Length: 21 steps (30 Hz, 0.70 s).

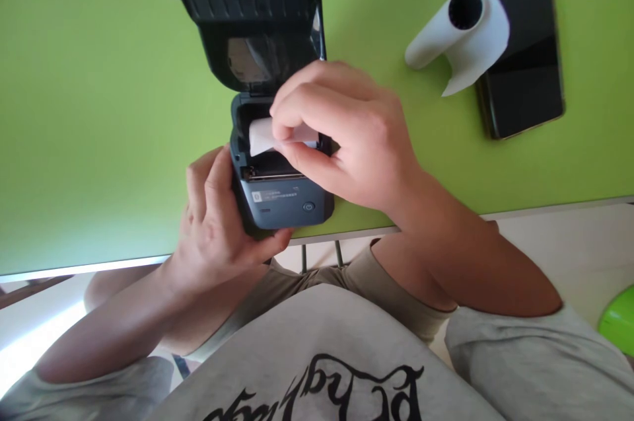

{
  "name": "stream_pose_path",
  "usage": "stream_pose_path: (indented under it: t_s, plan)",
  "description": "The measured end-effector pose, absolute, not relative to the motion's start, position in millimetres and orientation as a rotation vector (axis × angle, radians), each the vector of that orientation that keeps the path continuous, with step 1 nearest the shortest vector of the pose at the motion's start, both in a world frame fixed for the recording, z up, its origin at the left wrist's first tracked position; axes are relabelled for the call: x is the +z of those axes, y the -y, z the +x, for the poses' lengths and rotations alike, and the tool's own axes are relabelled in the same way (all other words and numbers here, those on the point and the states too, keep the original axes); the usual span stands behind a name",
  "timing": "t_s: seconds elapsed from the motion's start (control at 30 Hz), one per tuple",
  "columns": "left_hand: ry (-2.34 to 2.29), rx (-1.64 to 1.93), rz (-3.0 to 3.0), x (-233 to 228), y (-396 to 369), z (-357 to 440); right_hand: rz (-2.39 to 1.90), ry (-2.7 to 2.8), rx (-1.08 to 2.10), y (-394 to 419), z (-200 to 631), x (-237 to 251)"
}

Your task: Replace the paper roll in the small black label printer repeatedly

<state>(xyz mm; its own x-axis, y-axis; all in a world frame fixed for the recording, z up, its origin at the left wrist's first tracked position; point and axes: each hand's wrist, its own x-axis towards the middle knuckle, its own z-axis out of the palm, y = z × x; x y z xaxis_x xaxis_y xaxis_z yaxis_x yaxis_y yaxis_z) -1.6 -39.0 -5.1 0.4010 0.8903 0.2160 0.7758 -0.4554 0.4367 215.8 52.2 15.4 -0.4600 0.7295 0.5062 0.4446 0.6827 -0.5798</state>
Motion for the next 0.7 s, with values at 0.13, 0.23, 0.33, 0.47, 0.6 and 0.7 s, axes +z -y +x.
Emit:
stream_pose_path:
  t_s: [0.13, 0.23, 0.33, 0.47, 0.6, 0.7]
  plan:
    - [-1.451, 0.637, 2.392, -4, 39, -2, -0.86, 2.096, 0.47, -50, 218, 14]
    - [-1.45, 0.643, 2.386, -4, 39, -3, -0.801, 2.099, 0.468, -45, 219, 14]
    - [-1.44, 0.648, 2.372, -5, 39, -4, -0.735, 2.151, 0.514, -39, 217, 12]
    - [-1.408, 0.687, 2.355, -6, 38, -5, -0.733, 2.213, 0.577, -35, 216, 9]
    - [-1.294, 0.741, 2.413, -6, 37, -8, -0.706, 2.279, 0.668, -37, 222, 13]
    - [-1.282, 0.653, 2.432, -4, 37, -10, -0.631, 2.217, 0.759, -40, 224, 14]
